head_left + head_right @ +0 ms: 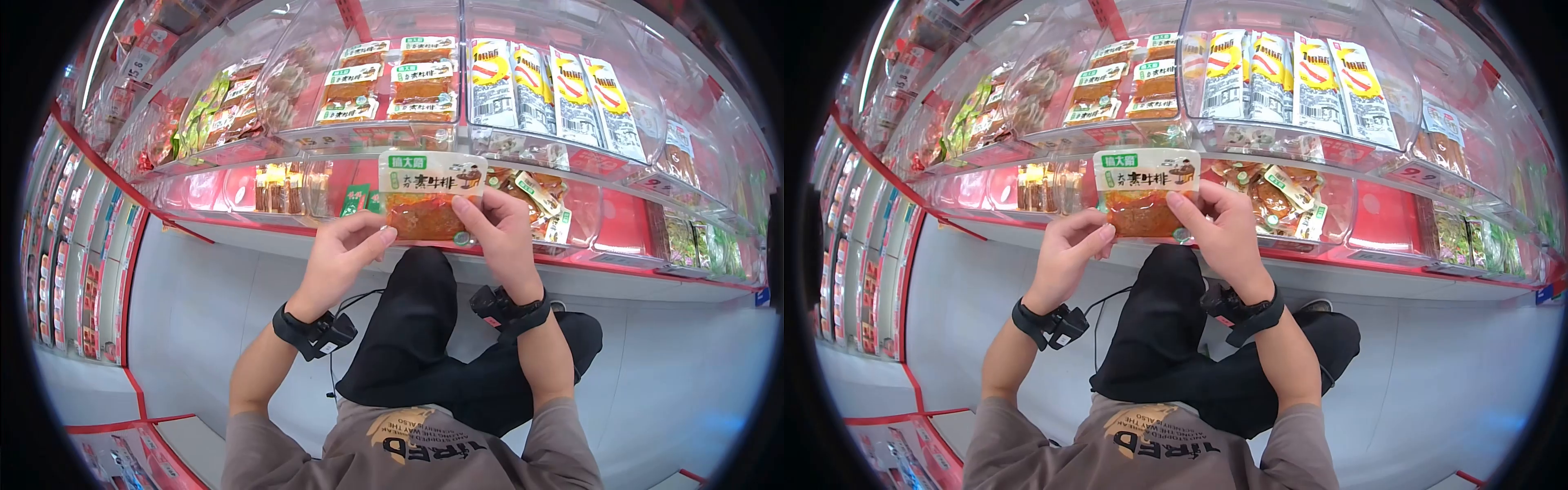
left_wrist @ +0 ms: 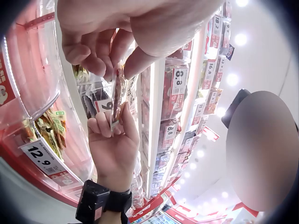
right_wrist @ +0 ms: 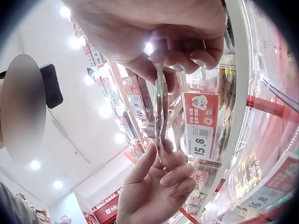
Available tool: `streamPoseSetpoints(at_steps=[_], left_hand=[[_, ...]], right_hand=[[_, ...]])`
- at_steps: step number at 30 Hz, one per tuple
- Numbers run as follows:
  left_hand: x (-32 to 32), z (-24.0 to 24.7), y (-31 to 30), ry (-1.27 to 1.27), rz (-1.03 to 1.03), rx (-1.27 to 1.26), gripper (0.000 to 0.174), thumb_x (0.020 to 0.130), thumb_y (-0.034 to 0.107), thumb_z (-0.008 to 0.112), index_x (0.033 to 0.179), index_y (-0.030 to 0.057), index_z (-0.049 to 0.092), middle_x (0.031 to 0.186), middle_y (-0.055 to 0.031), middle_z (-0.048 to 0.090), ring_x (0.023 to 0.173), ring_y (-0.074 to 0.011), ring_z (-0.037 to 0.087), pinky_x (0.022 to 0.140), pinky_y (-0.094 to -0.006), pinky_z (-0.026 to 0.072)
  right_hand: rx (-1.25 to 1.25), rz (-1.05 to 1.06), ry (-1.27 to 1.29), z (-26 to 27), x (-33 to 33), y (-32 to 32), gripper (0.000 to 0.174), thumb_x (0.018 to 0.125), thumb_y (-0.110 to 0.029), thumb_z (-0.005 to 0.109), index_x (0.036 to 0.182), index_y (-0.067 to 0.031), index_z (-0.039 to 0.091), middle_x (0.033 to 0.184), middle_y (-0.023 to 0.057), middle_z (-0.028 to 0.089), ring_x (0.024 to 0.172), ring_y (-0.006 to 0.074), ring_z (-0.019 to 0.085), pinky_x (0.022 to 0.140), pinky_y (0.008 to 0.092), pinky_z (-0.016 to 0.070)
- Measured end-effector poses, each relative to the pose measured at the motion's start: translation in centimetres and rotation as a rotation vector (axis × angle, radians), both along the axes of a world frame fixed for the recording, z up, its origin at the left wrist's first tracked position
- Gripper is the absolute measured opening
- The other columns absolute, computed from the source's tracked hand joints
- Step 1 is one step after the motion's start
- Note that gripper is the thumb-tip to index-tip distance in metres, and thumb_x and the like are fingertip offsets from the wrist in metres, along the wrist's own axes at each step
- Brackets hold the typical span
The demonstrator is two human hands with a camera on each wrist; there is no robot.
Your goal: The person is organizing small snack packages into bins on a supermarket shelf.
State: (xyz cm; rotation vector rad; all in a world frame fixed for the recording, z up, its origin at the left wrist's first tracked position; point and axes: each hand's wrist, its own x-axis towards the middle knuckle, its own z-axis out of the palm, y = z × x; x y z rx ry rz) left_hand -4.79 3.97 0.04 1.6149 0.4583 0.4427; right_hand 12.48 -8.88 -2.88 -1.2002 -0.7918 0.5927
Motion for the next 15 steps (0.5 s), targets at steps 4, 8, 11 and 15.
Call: streamPoseSetpoints(at_steps=[4,8,11,15], left_hand=[[0.09,0.12,-0.09,-0.010,0.026,0.049,0.011,0.086,0.011,0.062,0.084,-0.0005,0.063,0.072,-0.0004,0.057,0.065,-0.0065,0.051,0.059,-0.0212,0.0402],[0.17,0.50,-0.19,-0.019,0.028,0.073,0.011,0.085,0.010,0.062,0.083,-0.0006,0.063,0.074,-0.0007,0.057,0.065,-0.0068,0.051,0.060,-0.0213,0.0404],[0.07,0.47,-0.11,-0.026,0.018,0.072,0.011,0.085,0.010,0.062,0.083,-0.0008,0.063,0.075,-0.0011,0.058,0.066,-0.0069,0.051,0.060,-0.0213,0.0406],[-0.06,0.47,0.11,-0.024,-0.002,0.053,0.011,0.085,0.009,0.062,0.082,-0.0014,0.062,0.076,-0.0018,0.057,0.067,-0.0072,0.051,0.060,-0.0214,0.0409]], right_hand=[[0.042,-0.021,-0.009,-0.25,-0.12,-0.05,0.018,0.087,-0.016,0.063,0.090,0.0019,0.066,0.061,-0.0071,0.049,0.052,-0.0013,0.038,0.044,0.0179,0.0270],[0.063,-0.010,-0.006,-0.23,-0.16,-0.15,0.018,0.087,-0.014,0.062,0.093,0.0019,0.065,0.062,-0.0071,0.049,0.052,-0.0015,0.039,0.045,0.0174,0.0275],[0.064,-0.007,-0.003,-0.16,-0.29,-0.20,0.017,0.088,-0.014,0.062,0.095,0.0020,0.065,0.062,-0.0073,0.049,0.053,-0.0017,0.039,0.046,0.0171,0.0276],[0.063,-0.010,-0.010,-0.26,-0.36,-0.14,0.018,0.088,-0.014,0.062,0.095,0.0019,0.065,0.062,-0.0073,0.049,0.053,-0.0017,0.039,0.046,0.0172,0.0278]])
